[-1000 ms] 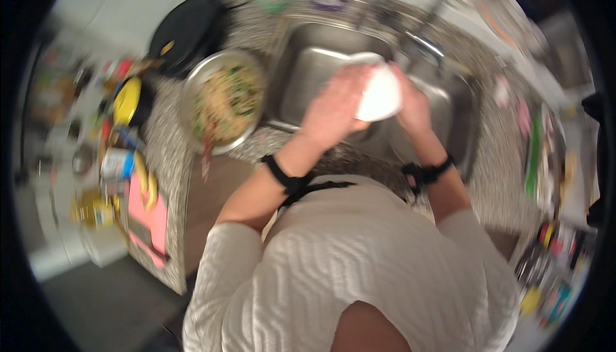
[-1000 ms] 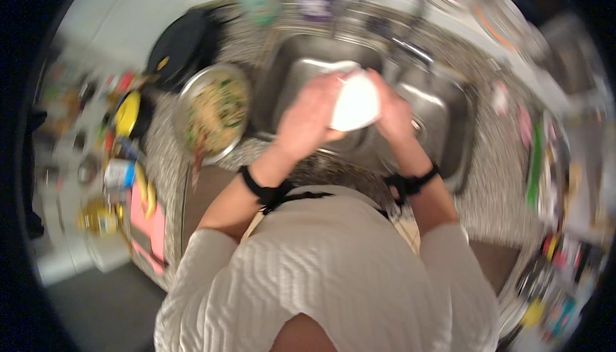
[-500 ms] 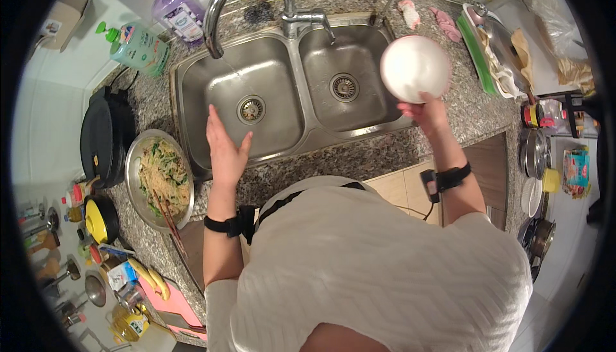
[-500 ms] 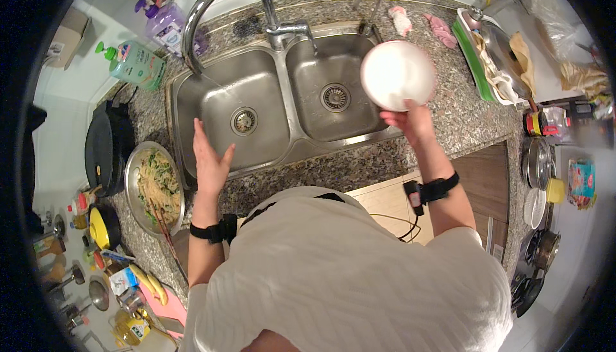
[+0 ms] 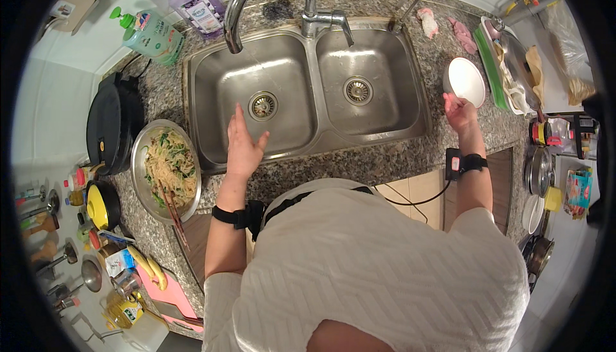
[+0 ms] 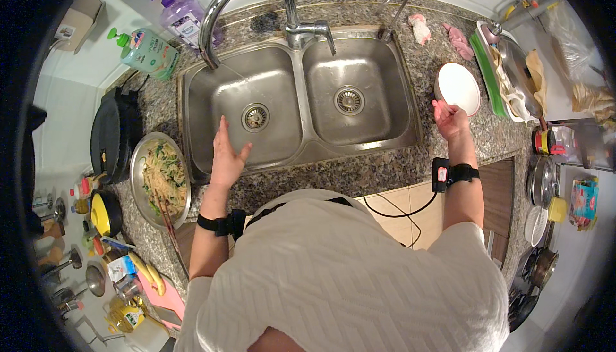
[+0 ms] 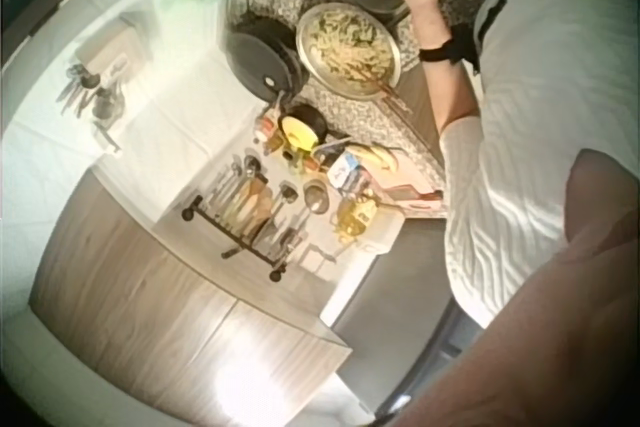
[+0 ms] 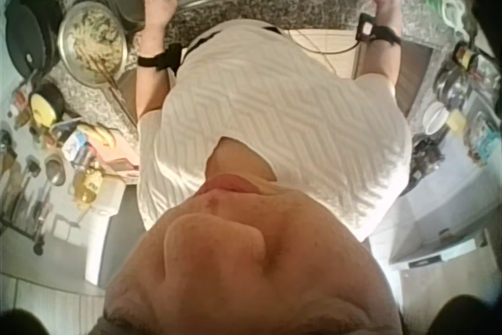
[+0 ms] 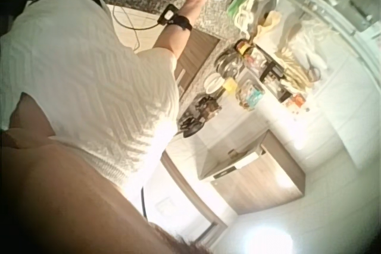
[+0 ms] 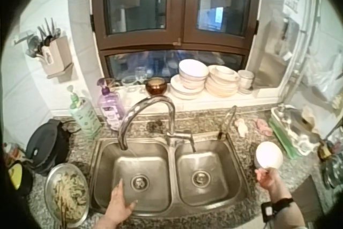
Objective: The person pours a beaten egg into a pot of boiling liquid on the stove and stirs it. They then wash chopsticks and a bowl in the sink, dry their hands, and add a powdered seasoning from a packet into a bowl of noodles.
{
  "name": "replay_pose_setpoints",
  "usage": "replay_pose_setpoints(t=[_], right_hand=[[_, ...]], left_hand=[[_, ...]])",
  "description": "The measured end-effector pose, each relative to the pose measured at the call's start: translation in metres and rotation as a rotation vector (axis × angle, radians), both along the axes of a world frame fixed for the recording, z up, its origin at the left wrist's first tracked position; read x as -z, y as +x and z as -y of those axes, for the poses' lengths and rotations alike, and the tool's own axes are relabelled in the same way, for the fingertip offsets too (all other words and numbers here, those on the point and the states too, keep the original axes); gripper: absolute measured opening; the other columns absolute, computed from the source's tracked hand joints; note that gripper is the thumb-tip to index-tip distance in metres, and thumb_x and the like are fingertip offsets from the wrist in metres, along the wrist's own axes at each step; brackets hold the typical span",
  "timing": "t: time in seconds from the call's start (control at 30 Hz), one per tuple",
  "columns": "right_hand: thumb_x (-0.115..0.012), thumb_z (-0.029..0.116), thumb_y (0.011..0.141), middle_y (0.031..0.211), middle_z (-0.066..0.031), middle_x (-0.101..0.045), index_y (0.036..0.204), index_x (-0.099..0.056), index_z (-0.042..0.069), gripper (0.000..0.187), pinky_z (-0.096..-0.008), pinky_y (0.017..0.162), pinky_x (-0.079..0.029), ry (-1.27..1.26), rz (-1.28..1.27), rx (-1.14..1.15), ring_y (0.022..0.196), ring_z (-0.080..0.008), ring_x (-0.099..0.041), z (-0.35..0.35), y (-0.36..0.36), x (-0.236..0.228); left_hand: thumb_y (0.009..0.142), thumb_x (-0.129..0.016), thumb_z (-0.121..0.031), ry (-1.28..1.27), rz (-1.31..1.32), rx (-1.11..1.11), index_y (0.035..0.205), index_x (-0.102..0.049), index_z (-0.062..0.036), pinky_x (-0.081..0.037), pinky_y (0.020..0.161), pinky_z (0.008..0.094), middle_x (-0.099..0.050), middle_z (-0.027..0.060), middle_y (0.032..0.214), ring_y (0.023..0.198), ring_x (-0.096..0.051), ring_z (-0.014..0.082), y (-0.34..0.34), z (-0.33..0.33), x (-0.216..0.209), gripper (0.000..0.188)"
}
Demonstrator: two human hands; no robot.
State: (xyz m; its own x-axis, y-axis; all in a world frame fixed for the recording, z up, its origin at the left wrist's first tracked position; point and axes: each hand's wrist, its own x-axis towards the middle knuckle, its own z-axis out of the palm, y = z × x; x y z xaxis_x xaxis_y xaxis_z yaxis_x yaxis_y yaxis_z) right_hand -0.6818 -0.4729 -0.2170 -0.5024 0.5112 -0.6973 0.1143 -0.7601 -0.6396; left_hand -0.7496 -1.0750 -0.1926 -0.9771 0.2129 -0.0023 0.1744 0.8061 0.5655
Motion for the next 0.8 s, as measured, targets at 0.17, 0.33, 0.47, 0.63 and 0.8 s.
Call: replay_pose_setpoints(t=[0.17,0.33,0.47,0.63,0.8], right_hand=[[-0.037,0.022,0.102,0.112,-0.0196,-0.068,0.122,-0.052,-0.010,0.040,-0.0388,0.076,-0.061,-0.050,-0.029,0.012,0.103,-0.0336,-0.068,-0.003,0.002,-0.005],[-0.054,0.043,0.098,0.112,-0.0176,-0.068,0.125,-0.053,-0.006,0.056,-0.0354,0.074,-0.059,-0.148,-0.063,-0.023,0.098,-0.0276,-0.070,0.049,-0.002,-0.030],[-0.056,0.035,0.099,0.114,-0.0091,-0.066,0.127,-0.054,0.002,0.043,-0.0325,0.084,-0.054,-0.032,-0.169,-0.659,0.100,-0.0204,-0.066,0.148,-0.043,-0.036],[-0.051,0.029,0.102,0.124,-0.0079,-0.065,0.131,-0.057,0.003,0.039,-0.0332,0.090,-0.050,0.290,-0.261,-0.910,0.110,-0.0205,-0.062,0.248,-0.142,-0.026],[-0.050,0.022,0.099,0.124,-0.0081,-0.066,0.128,-0.061,0.003,0.036,-0.0342,0.091,-0.050,0.534,-0.169,-0.773,0.112,-0.0201,-0.061,0.246,-0.202,0.000]], left_hand=[[0.085,-0.073,-0.018,0.051,0.036,0.017,0.155,-0.013,-0.0002,-0.033,0.113,0.0485,-0.039,0.0339,0.143,0.136,-0.035,0.0480,0.001,0.000,0.007,0.094],[0.088,-0.071,-0.018,0.128,0.086,-0.006,0.153,-0.020,0.0009,-0.035,0.112,0.0449,-0.042,0.0306,0.144,0.136,-0.040,0.0439,-0.002,-0.004,0.013,0.085],[0.098,-0.061,-0.027,0.538,0.290,-0.093,0.152,-0.031,-0.0034,-0.042,0.104,0.0370,-0.048,0.0182,0.144,0.133,-0.046,0.0279,-0.034,-0.014,0.006,0.066],[0.107,-0.041,-0.037,1.100,0.504,-0.404,0.146,-0.043,-0.0076,-0.043,0.103,0.0427,-0.054,0.0125,0.140,0.131,-0.049,0.0258,-0.094,-0.035,-0.019,0.049],[0.109,-0.031,-0.039,1.310,0.612,-0.570,0.135,-0.051,-0.0089,-0.044,0.100,0.0439,-0.058,0.0114,0.133,0.124,-0.053,0.0260,-0.125,-0.052,-0.030,0.045]])
